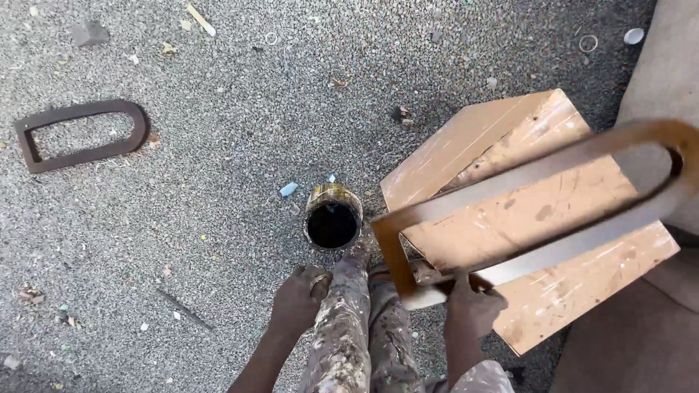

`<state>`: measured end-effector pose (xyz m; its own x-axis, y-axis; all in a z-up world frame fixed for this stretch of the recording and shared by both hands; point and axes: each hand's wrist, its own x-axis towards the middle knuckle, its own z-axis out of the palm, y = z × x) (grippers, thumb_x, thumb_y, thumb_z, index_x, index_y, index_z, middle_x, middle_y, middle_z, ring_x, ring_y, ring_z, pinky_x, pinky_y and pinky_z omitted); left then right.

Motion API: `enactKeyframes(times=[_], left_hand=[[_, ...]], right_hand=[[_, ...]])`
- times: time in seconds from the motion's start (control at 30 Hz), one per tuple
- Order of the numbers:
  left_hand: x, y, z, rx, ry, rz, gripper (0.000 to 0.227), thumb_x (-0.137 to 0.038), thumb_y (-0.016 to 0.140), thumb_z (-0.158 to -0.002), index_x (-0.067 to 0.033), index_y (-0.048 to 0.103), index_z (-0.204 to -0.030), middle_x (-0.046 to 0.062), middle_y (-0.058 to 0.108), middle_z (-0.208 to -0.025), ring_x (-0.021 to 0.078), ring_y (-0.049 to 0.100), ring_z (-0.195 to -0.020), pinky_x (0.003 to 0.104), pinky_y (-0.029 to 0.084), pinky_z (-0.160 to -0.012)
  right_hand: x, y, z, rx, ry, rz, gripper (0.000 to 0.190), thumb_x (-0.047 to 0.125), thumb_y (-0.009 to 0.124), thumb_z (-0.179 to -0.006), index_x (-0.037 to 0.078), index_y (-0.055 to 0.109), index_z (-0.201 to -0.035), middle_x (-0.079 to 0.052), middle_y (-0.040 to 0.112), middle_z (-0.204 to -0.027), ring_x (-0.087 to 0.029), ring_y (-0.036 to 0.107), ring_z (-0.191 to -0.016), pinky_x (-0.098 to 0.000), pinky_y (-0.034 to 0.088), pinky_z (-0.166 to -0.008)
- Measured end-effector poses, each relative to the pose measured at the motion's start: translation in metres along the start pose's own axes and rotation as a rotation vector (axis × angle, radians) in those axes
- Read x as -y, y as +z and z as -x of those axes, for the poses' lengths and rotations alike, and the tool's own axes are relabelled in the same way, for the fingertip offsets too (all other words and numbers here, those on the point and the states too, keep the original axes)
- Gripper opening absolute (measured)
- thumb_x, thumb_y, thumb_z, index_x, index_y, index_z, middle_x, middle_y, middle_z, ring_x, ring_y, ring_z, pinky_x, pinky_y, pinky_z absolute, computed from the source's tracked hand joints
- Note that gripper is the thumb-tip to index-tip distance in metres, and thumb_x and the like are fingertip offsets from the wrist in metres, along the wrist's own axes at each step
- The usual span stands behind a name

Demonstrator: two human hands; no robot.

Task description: Applying dark wood stain to a curved furniture frame component using a rag.

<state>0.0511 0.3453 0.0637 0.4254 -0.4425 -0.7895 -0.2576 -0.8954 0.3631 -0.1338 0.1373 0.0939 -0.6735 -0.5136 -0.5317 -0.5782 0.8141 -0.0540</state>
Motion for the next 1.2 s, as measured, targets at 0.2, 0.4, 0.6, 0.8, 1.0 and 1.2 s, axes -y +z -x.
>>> enactKeyframes(times=[0.2, 0.4, 0.6, 0.8, 1.0, 1.2], left_hand=[[0.025, 0.023, -0.009, 0.040, -0.011, 0.115, 0.029, -0.030, 0.060, -0.098, -0.0183, 0.070, -0.123, 0.014, 0.073, -0.105, 0.0242, 0.072, -0.078, 0.044, 0.063, -0.080], [0.040, 0.025, -0.016, 0.092, -0.046, 0.126, 0.054, -0.026, 0.065, -0.096, -0.0285, 0.044, -0.146, 0.017, 0.073, -0.112, 0.0284, 0.073, -0.083, 0.046, 0.062, -0.082], [0.038, 0.022, -0.035, 0.057, -0.187, 0.242, 0.066, -0.017, 0.060, -0.098, -0.0249, 0.024, -0.152, 0.014, 0.073, -0.078, 0.0214, 0.064, -0.051, 0.034, 0.060, -0.051], [0.051, 0.089, -0.137, -0.302, -0.024, 0.223, 0.035, -0.018, 0.064, -0.094, -0.0185, 0.067, -0.128, 0.016, 0.072, -0.102, 0.0288, 0.070, -0.075, 0.042, 0.059, -0.062], [0.132, 0.225, -0.315, -0.254, -0.061, -0.068, 0.020, -0.014, 0.062, -0.093, -0.0053, 0.074, -0.106, 0.022, 0.068, -0.099, 0.0328, 0.072, -0.089, 0.042, 0.060, -0.078], [0.144, 0.249, -0.318, -0.035, -0.108, -0.096, 0.033, -0.029, 0.050, -0.100, -0.0076, 0.076, -0.102, 0.019, 0.070, -0.095, 0.0296, 0.071, -0.091, 0.041, 0.059, -0.080]], right_hand=[[0.035, 0.041, 0.029, 0.171, 0.290, -0.558, 0.056, 0.024, 0.084, -0.083, 0.005, 0.051, -0.124, -0.023, 0.069, -0.124, -0.043, 0.069, -0.110, -0.0512, 0.063, -0.088], [0.059, 0.048, 0.047, 0.379, 0.495, -0.956, 0.042, 0.016, 0.080, -0.081, 0.003, 0.058, -0.115, -0.021, 0.066, -0.123, -0.040, 0.065, -0.117, -0.0516, 0.063, -0.096], [0.081, 0.036, 0.105, 0.507, 0.485, -0.889, 0.055, 0.015, 0.074, -0.084, 0.002, 0.051, -0.133, -0.020, 0.048, -0.125, -0.039, 0.061, -0.121, -0.0504, 0.062, -0.102], [0.019, 0.116, 0.103, 0.716, 0.114, -0.253, 0.056, 0.023, 0.057, -0.091, 0.010, 0.036, -0.140, -0.021, 0.052, -0.144, -0.041, 0.059, -0.126, -0.0530, 0.049, -0.110], [-0.027, 0.242, 0.000, 0.848, -0.150, 0.066, 0.091, 0.063, 0.054, -0.092, 0.007, 0.028, -0.158, -0.027, 0.043, -0.154, -0.041, 0.043, -0.144, -0.0577, 0.036, -0.120], [-0.023, 0.259, 0.008, 0.880, 0.137, -0.230, 0.086, 0.053, 0.046, -0.099, 0.004, 0.014, -0.162, -0.029, 0.029, -0.163, -0.043, 0.033, -0.151, -0.0544, 0.029, -0.126]])
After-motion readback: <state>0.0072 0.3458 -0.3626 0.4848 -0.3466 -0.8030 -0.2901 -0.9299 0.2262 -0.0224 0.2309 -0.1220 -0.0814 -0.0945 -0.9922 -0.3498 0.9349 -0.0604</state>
